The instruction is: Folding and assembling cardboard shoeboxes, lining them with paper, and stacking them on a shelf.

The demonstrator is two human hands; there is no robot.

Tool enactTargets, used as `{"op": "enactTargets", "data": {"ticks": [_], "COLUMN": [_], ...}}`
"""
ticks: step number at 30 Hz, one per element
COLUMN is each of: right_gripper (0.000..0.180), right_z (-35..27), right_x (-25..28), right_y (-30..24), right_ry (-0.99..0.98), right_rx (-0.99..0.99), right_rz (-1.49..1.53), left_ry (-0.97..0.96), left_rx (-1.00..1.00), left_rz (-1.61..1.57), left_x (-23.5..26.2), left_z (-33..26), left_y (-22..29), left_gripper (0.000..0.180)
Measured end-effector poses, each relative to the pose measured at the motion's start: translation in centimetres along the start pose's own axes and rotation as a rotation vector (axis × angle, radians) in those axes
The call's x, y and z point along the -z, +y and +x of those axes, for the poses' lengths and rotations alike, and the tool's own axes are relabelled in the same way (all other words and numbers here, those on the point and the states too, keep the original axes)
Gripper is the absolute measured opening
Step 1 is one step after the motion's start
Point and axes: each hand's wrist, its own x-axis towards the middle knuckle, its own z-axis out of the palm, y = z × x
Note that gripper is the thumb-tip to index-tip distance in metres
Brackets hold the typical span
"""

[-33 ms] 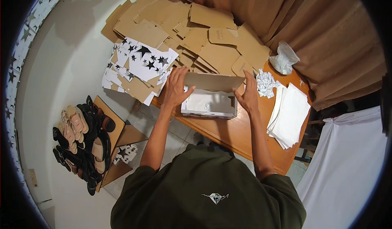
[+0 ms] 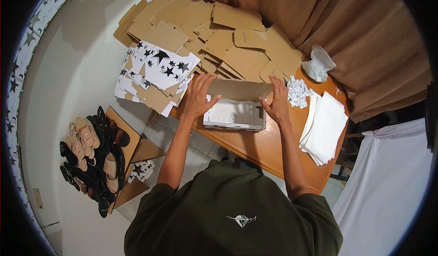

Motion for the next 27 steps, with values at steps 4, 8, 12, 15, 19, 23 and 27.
{"op": "enactTargets", "data": {"ticks": [4, 8, 12, 15, 19, 23, 27], "right_gripper": [0.068, 0.056, 0.047, 0.043, 0.039, 0.038, 0.029], "right_z": [0.8, -0.8, -3.4, -5.1, -7.5, -8.5, -9.2], "right_x": [-0.8, -0.9, -1.3, -2.0, -3.8, -5.0, -6.0], "right_y": [-1.9, -3.8, -4.9, -5.5, -3.9, -3.4, -2.7], "right_ry": [-0.19, -0.248, -0.219, -0.368, -0.429, -0.424, -0.354], "right_rx": [0.081, 0.043, 0.085, 0.084, 0.05, 0.074, 0.11], "right_rz": [-0.22, -0.3, -0.283, -0.289, -0.204, -0.143, -0.074], "left_ry": [-0.132, -0.103, -0.24, -0.284, -0.345, -0.373, -0.369], "left_rx": [-0.098, -0.003, -0.117, -0.133, -0.153, -0.144, -0.138], "left_rz": [0.153, 0.029, 0.064, 0.01, -0.036, -0.066, -0.082], "left_x": [0.2, 0.9, 0.4, -0.7, -1.9, -3.6, -5.0], "left_z": [-0.3, -1.6, -4.4, -6.7, -8.4, -9.9, -10.8], "left_y": [0.3, 2.0, 1.4, 0.7, 1.2, 0.8, 0.9], "left_gripper": [0.056, 0.04, 0.031, 0.033, 0.038, 0.037, 0.036]}}
